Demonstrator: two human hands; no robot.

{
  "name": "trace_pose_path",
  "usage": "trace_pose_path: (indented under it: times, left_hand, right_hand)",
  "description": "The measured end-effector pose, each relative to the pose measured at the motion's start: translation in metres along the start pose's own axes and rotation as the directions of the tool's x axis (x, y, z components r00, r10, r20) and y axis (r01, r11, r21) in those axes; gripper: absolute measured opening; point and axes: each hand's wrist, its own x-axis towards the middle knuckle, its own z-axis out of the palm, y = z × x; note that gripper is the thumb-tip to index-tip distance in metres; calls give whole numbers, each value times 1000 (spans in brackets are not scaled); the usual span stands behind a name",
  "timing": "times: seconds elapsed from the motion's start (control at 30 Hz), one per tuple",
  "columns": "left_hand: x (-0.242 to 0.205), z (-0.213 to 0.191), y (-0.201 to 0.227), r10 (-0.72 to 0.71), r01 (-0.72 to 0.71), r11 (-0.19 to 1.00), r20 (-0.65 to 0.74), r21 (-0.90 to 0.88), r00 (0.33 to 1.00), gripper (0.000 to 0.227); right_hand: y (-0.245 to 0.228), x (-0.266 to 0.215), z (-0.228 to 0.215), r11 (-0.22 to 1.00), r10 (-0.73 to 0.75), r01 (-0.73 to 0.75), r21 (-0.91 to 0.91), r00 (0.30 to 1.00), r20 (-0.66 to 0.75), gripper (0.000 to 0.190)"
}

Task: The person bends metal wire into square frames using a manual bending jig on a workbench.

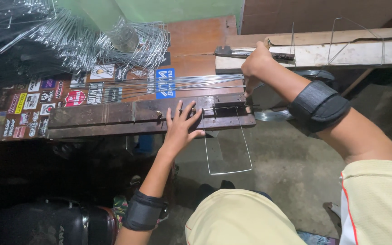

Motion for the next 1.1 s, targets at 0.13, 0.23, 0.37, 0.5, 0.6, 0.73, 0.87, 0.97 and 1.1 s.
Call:
trace_pose_path:
  times: [0.13, 0.23, 0.37, 0.5, 0.6, 0.73, 0.87, 0.97, 1.1]
  left_hand:
    - [1, -1, 3, -7, 7, 1000, 13, 23, 1000, 78]
    - [0, -1, 3, 1, -1, 999, 7, 43, 1000, 75]
    - [0, -2, 1, 30, -30, 999, -19, 40, 999, 72]
    - [0, 1, -3, 53, -51, 997, -29, 57, 998, 67]
    - [-2, 2, -3, 53, -51, 997, -34, 57, 998, 66]
    - [-1, 2, -3, 73, -71, 996, -47, 49, 996, 65]
    - [-1, 3, -5, 67, -65, 997, -39, 36, 997, 65]
    - [-1, 3, -5, 67, -66, 997, -27, 27, 997, 64]
    - [-1, -4, -1, 54, -54, 999, 3, -9, 999, 64]
  right_hand:
    - [6, 10, 14, 1000, 7, -7, 16, 999, 47, 86]
    - [11, 14, 25, 986, 35, -43, 161, 998, 56, 87]
    - [18, 13, 45, 943, 77, -117, 312, 987, 138, 88]
    - [27, 45, 105, 792, 7, -135, 596, 977, 211, 102]
    - [23, 40, 123, 719, 19, -150, 679, 980, 197, 106]
    - [20, 33, 132, 673, 36, -184, 717, 976, 217, 106]
    - [15, 41, 148, 629, 23, -210, 748, 967, 252, 108]
    - [11, 38, 161, 517, -11, -228, 825, 962, 273, 108]
    - [2, 18, 159, 470, 3, -269, 841, 953, 304, 112]
